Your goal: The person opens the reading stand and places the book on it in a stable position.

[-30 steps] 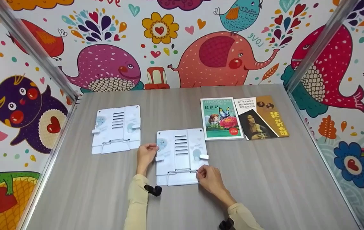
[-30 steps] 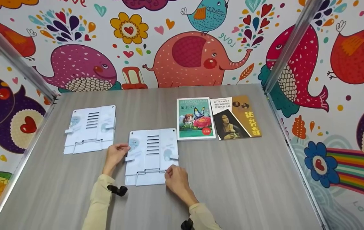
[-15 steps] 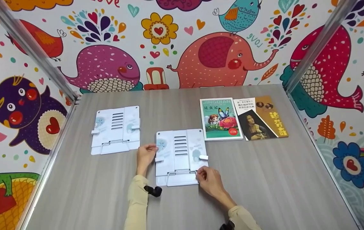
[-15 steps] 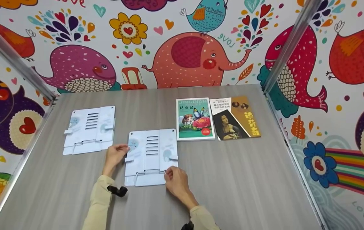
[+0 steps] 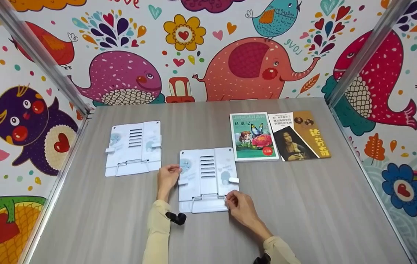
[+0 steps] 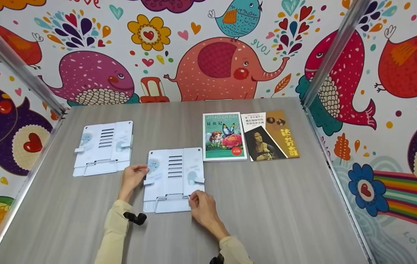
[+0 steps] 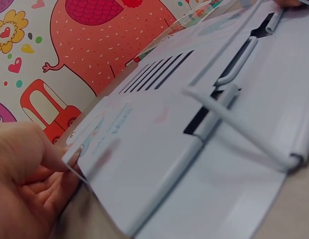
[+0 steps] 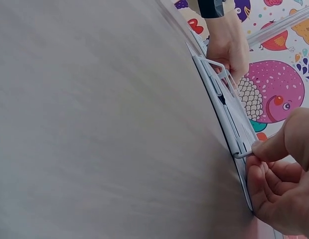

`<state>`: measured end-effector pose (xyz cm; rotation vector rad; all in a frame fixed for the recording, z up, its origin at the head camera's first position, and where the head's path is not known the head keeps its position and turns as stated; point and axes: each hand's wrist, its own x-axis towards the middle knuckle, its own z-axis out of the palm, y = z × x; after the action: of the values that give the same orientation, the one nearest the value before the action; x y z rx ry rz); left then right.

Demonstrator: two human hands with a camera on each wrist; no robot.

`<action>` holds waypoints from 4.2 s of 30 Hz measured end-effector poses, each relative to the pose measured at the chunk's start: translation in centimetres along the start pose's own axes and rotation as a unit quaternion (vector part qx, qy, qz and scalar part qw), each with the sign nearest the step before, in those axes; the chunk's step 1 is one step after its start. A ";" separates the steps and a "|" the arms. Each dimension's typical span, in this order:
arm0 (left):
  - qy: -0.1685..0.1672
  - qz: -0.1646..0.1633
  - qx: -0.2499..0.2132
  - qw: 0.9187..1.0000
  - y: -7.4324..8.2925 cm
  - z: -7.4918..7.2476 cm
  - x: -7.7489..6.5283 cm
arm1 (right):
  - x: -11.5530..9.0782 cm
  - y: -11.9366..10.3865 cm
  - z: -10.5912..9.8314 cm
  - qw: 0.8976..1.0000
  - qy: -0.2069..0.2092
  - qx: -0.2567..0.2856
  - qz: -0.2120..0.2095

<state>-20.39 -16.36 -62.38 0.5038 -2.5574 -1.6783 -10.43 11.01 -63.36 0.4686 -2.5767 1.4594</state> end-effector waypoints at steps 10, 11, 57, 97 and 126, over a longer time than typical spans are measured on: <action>-0.001 -0.012 -0.005 1.000 0.1 0.1 0.1 | -0.2 0.6 0.0 1.000 -0.009 0.013 -0.021; -0.001 -0.012 -0.005 1.000 0.1 0.1 0.1 | -0.2 0.6 0.0 1.000 -0.011 0.014 -0.021; 0.000 -0.007 0.002 1.000 -0.1 0.2 0.4 | -0.5 1.0 -0.3 0.998 -0.012 0.067 -0.005; -0.001 -0.012 -0.006 1.000 0.1 0.2 0.0 | 9.4 3.7 -3.1 0.977 0.075 -0.025 0.197; -0.003 -0.005 -0.011 1.000 0.0 0.1 -0.1 | 10.0 3.5 -2.7 0.973 0.068 -0.006 0.223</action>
<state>-20.35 -16.26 -62.37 0.5124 -2.5428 -1.7116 -21.09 13.07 -62.07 -0.2252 -2.6866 1.5316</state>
